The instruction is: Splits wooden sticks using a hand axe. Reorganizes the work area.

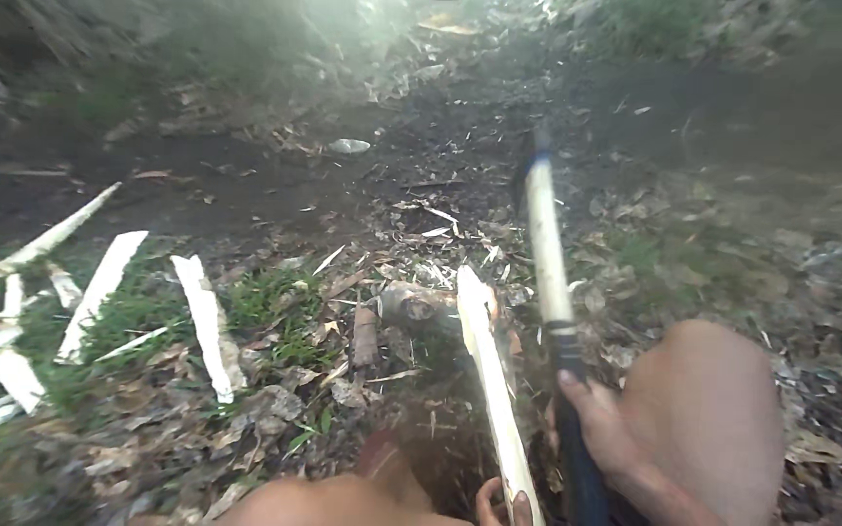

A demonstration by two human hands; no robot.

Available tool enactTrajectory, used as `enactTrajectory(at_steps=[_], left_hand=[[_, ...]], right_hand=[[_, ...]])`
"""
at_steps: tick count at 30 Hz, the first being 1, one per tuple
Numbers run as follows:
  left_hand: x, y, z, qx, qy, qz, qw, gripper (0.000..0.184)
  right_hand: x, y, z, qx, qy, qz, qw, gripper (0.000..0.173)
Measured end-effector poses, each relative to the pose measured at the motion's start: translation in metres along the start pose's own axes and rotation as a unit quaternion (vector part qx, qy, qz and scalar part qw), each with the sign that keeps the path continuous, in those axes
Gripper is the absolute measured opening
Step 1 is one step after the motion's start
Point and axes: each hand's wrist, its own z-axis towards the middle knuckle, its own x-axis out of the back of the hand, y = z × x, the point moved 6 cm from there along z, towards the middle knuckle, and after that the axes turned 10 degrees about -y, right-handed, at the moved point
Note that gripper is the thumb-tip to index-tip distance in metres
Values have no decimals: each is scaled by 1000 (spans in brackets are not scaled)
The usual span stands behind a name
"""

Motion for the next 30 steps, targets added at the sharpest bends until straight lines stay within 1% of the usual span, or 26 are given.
enactTrajectory(at_steps=[2, 3, 4, 5, 7, 11, 15, 21, 23, 26, 30], left_hand=[[1, -5, 1, -29, -1, 10, 1000, 49], [1, -7, 1, -32, -2, 17, 999, 50], [2, -7, 2, -33, -4, 26, 999, 50], [2, -5, 4, -33, -7, 31, 999, 50], [2, -6, 4, -27, -8, 36, 999, 49], [1, -3, 6, -24, -18, 26, 999, 50], [3, -4, 7, -24, -26, 13, 999, 49], [4, -1, 6, -19, -34, -1, 999, 48], [5, -2, 6, -19, -35, -6, 999, 47], [4, -4, 7, -19, -30, -6, 999, 46], [6, -1, 8, -19, -30, 1, 999, 46]], right_hand=[[-1, 49, 9, -129, -3, 58, 990, 45], [3, 72, 14, -176, -8, 99, 979, 51], [5, 87, 15, -197, -16, 141, 970, 55], [8, 93, 16, -205, -27, 179, 962, 56], [13, 93, 15, -212, -35, 232, 949, 59], [17, 90, 16, -207, -42, 263, 942, 57], [16, 90, 18, -181, -49, 227, 956, 41], [14, 92, 18, -179, -43, 220, 958, 29], [13, 85, 17, -153, -55, 199, 966, 24], [13, 76, 17, -111, -86, 155, 978, 20], [10, 76, 11, -95, -90, 148, 980, 18]])
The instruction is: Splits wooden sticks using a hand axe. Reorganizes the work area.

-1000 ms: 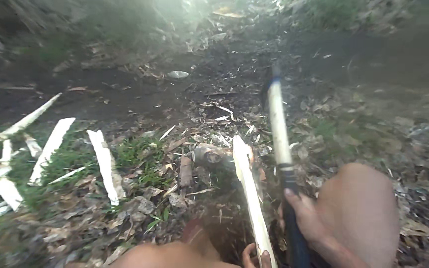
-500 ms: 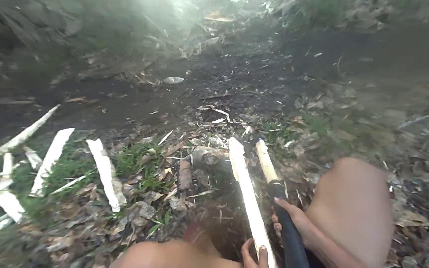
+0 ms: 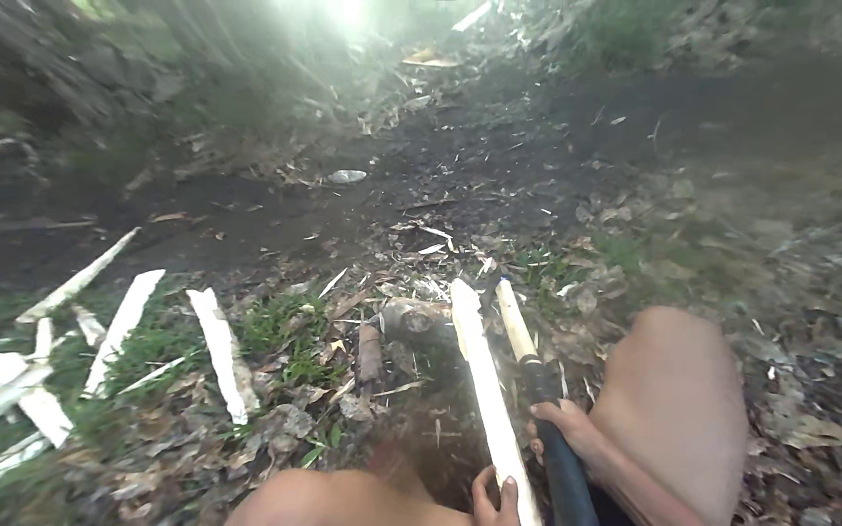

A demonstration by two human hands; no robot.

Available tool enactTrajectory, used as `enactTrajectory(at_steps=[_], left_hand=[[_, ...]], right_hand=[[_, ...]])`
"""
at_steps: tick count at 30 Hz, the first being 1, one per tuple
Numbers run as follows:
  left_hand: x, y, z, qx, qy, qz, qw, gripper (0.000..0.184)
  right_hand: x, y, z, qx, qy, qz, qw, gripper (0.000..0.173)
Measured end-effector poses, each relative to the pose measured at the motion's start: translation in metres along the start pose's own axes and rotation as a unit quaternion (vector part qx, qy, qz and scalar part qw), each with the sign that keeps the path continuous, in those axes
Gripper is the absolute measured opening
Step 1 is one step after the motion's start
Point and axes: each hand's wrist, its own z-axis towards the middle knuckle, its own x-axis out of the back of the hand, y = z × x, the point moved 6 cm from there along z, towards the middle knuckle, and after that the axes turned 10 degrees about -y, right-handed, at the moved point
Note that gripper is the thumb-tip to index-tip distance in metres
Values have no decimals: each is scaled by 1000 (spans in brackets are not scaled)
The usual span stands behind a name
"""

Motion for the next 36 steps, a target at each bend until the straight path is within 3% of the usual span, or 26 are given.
enactTrajectory(at_steps=[7, 15, 20, 25, 30, 36], left_hand=[[4, 1, -3, -10, 23, 0, 1000, 41], [5, -15, 3, -4, 3, -64, 998, 64], [3, -13, 3, 4, 8, -57, 998, 62], [1, -13, 7, -6, -1, -47, 999, 69], [0, -12, 8, -16, -7, -42, 999, 83], [0, -16, 10, -8, -7, -41, 999, 77]], right_hand=[[-1, 2, -3, -25, 8, -14, 1000, 21], [4, 10, -7, -59, 61, -24, 996, 25], [11, 20, -5, -82, 89, 58, 991, 24], [8, 19, 2, -87, 65, 176, 978, 26], [7, 19, 12, -87, 70, 181, 977, 25], [3, 21, 17, -97, 73, 202, 972, 25]])
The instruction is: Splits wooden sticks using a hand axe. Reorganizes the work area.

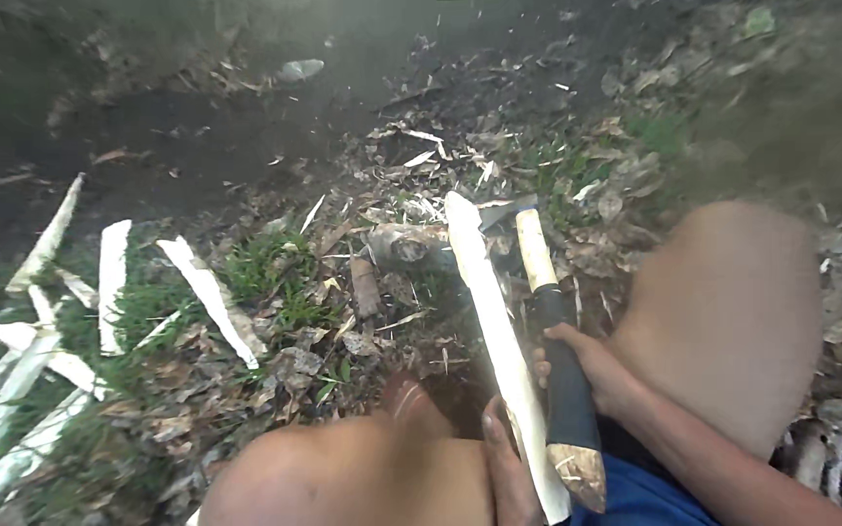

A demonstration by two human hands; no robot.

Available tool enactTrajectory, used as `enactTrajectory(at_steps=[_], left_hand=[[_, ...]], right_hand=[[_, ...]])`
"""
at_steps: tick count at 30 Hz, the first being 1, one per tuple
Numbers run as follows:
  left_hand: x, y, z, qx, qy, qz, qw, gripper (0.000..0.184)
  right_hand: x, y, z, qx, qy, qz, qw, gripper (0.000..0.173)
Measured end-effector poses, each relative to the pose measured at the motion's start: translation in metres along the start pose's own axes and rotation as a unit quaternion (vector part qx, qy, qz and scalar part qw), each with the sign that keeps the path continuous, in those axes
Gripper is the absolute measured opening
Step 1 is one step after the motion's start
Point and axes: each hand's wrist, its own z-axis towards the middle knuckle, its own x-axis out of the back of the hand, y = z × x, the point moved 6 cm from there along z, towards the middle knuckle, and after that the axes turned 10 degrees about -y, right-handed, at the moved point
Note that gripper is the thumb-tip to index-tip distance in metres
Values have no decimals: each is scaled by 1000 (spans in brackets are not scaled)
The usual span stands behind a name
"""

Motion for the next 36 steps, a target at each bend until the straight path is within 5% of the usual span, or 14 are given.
enactTrajectory(at_steps=[8, 16, 27, 36], left_hand=[[1, 0, 1, 19, 6, -2, 1000, 72], [-4, 1, 6, 166, 21, -126, 978, 49], [-11, 12, 11, 30, -76, -206, 975, 43], [-25, 15, 9, 64, -69, -227, 969, 53]], right_hand=[[0, 2, 3, -11, -8, 24, 1000, 27], [-1, 0, 3, -21, -1, 33, 999, 29], [-2, -5, -1, -16, -20, 46, 999, 29], [-2, -7, -3, -19, -15, 59, 998, 28]])
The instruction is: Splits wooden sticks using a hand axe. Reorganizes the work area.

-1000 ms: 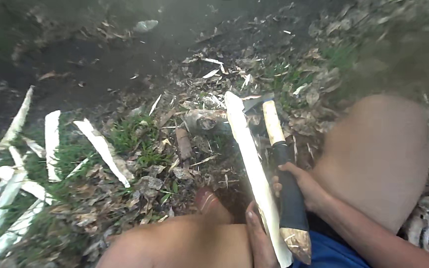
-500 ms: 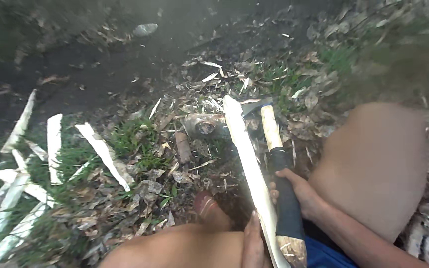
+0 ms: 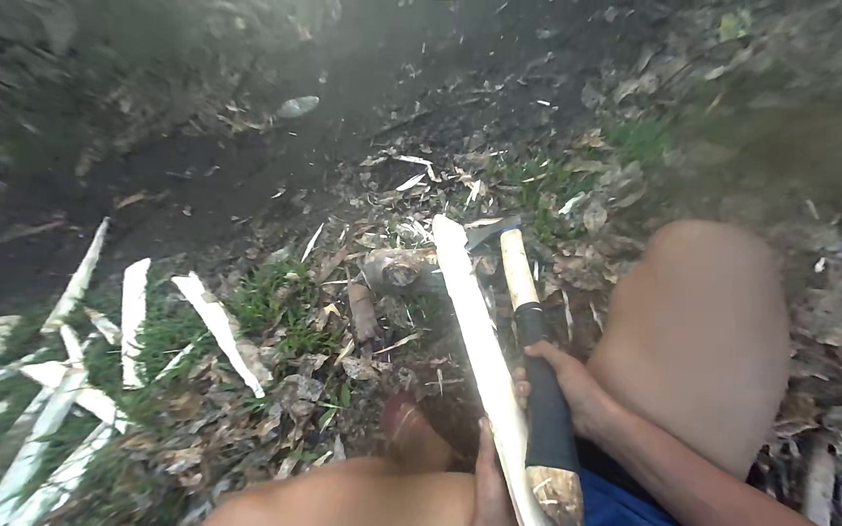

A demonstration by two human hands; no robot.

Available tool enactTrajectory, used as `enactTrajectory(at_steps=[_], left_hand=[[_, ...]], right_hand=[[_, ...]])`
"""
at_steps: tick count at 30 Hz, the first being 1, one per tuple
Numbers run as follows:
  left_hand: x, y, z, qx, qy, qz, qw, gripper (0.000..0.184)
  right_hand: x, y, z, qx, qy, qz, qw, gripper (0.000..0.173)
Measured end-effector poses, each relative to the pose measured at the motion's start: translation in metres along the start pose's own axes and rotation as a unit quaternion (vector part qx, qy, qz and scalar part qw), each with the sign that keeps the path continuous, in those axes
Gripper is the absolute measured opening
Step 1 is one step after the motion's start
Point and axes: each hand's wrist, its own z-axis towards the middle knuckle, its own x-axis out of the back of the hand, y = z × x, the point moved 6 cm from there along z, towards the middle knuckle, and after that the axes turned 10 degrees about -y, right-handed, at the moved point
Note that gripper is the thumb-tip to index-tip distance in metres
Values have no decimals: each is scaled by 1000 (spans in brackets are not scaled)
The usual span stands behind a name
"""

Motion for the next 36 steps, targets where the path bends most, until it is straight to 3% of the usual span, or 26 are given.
enactTrajectory(at_steps=[4, 6, 8, 11, 13, 15, 22, 24, 26, 28, 33, 36], left_hand=[[3, 9, 0, -20, 29, 103, 994, 51], [9, 15, 3, -18, 59, 217, 974, 49], [6, 33, -2, -4, 93, 419, 903, 39], [2, 57, -10, 84, 109, 661, 737, 69], [4, 64, -8, 126, 104, 704, 691, 74], [2, 66, -5, 138, 98, 704, 690, 73], [19, 64, 10, 75, 117, 620, 772, 68], [18, 67, 10, 72, 122, 611, 779, 72], [15, 72, 8, 82, 126, 632, 761, 79], [9, 84, 6, 85, 128, 693, 704, 77], [-19, 152, 9, 96, 137, 850, 499, 77], [-18, 188, 20, 51, 185, 899, 393, 77]], right_hand=[[1, 0, 0, 13, 3, -23, 1000, 28], [2, 0, 0, 12, 7, -25, 1000, 28], [1, -1, -1, 8, 11, -16, 1000, 28], [3, 0, 0, 8, 14, -3, 1000, 29], [2, 2, 0, 7, 14, 5, 1000, 30], [-1, 2, -1, 5, 6, 18, 1000, 29], [3, 0, 0, 9, 19, 6, 1000, 25], [2, 0, 0, 7, 18, 6, 1000, 25], [3, -1, -1, 6, 19, 8, 1000, 25], [2, -1, -1, 8, 15, 13, 1000, 26], [0, -5, -4, 16, -7, 28, 999, 28], [-2, -5, -4, 15, -1, 31, 999, 27]])
